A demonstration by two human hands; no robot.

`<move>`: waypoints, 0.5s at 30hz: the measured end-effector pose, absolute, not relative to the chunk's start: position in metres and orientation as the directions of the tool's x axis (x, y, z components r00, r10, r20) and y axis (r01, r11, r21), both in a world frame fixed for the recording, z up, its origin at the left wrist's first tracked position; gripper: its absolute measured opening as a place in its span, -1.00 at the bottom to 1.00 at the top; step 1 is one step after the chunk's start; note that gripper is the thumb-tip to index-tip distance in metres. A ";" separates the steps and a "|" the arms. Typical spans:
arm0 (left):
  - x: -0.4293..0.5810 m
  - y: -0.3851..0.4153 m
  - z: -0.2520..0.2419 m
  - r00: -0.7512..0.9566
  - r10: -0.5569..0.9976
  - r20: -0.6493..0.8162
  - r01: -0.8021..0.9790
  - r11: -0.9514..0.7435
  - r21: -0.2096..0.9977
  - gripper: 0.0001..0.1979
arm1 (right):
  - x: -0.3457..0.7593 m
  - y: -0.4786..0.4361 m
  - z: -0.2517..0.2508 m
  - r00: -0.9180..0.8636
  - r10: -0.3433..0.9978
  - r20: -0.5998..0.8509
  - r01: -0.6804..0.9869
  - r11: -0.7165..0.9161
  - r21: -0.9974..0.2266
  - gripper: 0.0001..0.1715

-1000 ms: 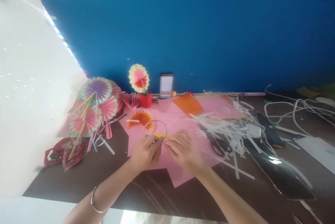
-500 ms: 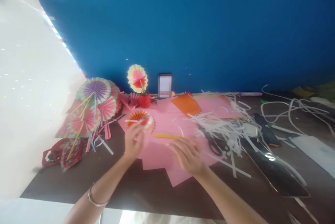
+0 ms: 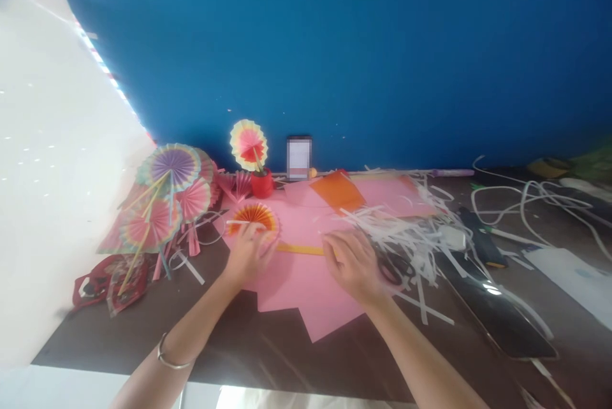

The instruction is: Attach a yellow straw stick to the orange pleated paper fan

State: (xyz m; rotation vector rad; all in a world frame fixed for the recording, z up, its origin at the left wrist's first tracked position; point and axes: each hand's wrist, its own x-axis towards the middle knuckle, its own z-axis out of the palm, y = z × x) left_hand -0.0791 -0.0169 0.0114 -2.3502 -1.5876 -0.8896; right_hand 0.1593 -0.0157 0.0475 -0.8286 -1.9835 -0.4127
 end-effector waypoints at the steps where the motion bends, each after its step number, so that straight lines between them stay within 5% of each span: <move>1: -0.072 -0.018 0.008 0.291 0.800 0.525 0.876 -0.443 0.190 -0.75 | 0.159 -0.016 0.049 -0.350 0.382 0.856 0.685 0.727 -0.044 -0.80; 6: -0.065 -0.016 -0.004 0.362 0.818 0.447 0.857 -0.481 0.185 -0.78 | 0.155 -0.021 0.056 -0.350 0.369 0.861 0.675 0.736 -0.041 -0.80; 15: -0.066 -0.013 -0.005 0.295 0.842 0.451 0.705 -0.511 0.492 -0.89 | 0.151 -0.023 0.057 -0.347 0.405 0.846 0.637 0.763 -0.104 -0.81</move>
